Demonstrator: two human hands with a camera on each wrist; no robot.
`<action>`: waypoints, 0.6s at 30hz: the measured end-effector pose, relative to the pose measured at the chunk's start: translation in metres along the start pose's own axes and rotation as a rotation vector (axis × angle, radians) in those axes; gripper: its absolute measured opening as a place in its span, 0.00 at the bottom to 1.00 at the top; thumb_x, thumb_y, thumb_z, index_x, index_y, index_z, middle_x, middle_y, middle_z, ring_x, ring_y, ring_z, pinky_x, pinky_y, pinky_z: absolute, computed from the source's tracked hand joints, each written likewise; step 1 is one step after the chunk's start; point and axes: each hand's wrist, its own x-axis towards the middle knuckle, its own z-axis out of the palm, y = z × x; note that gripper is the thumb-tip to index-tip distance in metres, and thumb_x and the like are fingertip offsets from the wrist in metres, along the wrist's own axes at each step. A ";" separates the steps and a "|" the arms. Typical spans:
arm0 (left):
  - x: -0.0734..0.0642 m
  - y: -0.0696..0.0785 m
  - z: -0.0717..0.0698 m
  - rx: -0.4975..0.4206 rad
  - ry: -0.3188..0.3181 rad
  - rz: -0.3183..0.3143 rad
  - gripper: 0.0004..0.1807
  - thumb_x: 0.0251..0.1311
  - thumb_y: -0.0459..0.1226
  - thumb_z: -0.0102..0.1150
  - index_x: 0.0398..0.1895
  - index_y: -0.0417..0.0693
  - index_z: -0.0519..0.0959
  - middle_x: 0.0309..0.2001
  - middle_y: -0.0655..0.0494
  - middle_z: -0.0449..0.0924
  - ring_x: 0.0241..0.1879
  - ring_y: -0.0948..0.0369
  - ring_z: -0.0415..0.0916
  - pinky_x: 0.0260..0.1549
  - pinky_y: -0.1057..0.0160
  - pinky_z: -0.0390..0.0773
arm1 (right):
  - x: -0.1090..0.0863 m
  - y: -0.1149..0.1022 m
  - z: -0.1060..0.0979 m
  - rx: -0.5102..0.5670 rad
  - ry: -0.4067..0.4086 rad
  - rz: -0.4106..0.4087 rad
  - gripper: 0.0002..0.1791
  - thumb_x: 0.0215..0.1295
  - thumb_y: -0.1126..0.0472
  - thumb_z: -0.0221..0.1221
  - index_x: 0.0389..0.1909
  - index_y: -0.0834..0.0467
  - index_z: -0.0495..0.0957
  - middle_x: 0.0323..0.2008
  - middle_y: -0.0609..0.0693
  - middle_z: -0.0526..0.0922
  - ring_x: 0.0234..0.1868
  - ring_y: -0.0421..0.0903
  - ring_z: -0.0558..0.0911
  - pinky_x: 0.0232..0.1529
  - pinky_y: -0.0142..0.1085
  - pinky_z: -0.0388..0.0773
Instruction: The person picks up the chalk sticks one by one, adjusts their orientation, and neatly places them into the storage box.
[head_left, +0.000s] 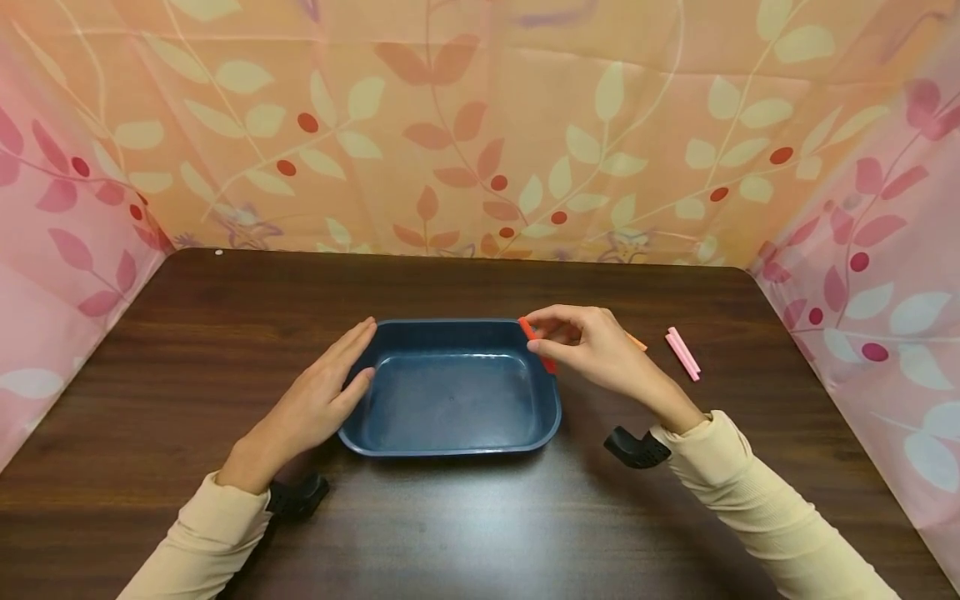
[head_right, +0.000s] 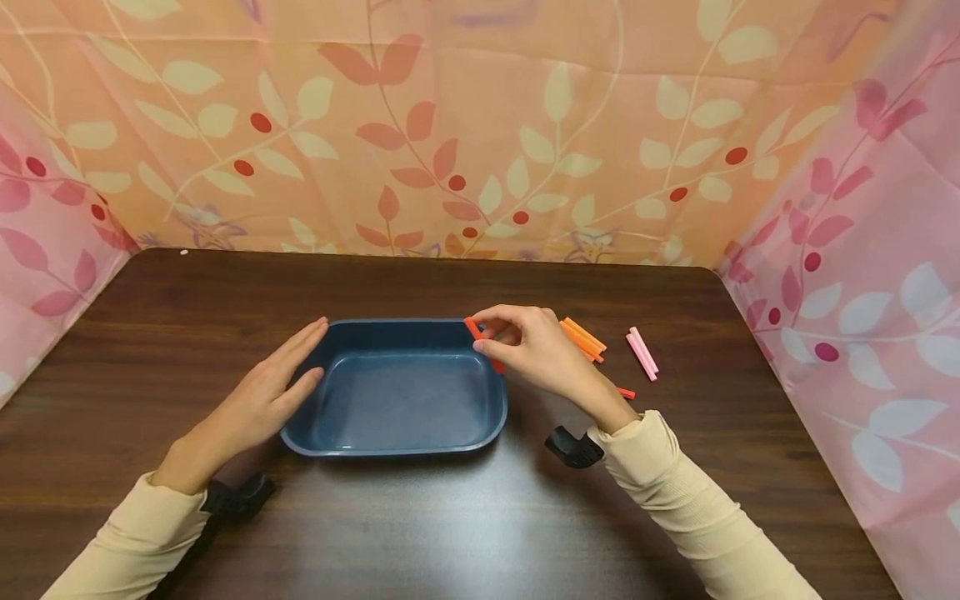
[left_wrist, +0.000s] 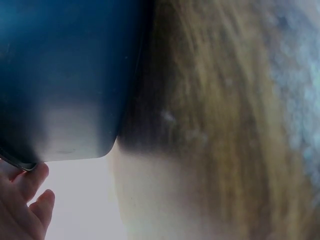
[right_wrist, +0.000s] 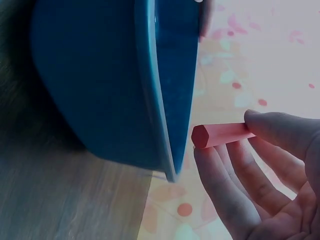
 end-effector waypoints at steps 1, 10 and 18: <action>0.000 0.000 0.000 0.003 0.002 0.001 0.36 0.73 0.37 0.49 0.80 0.45 0.48 0.80 0.46 0.47 0.78 0.45 0.49 0.70 0.37 0.57 | 0.001 -0.001 0.001 0.004 -0.004 0.000 0.18 0.61 0.60 0.68 0.53 0.55 0.83 0.35 0.49 0.87 0.30 0.41 0.85 0.31 0.30 0.79; 0.000 0.001 -0.001 0.003 0.000 -0.001 0.36 0.74 0.37 0.49 0.80 0.45 0.48 0.80 0.46 0.48 0.78 0.45 0.49 0.70 0.38 0.57 | 0.013 -0.011 0.013 0.017 -0.044 0.027 0.18 0.63 0.59 0.66 0.54 0.57 0.82 0.36 0.51 0.87 0.27 0.41 0.84 0.29 0.32 0.78; 0.000 0.001 0.000 -0.006 0.013 0.005 0.35 0.73 0.37 0.49 0.79 0.43 0.50 0.79 0.45 0.49 0.78 0.45 0.50 0.70 0.37 0.57 | 0.025 -0.021 0.021 0.040 -0.074 0.071 0.18 0.65 0.60 0.65 0.54 0.60 0.81 0.38 0.52 0.87 0.27 0.44 0.86 0.28 0.33 0.78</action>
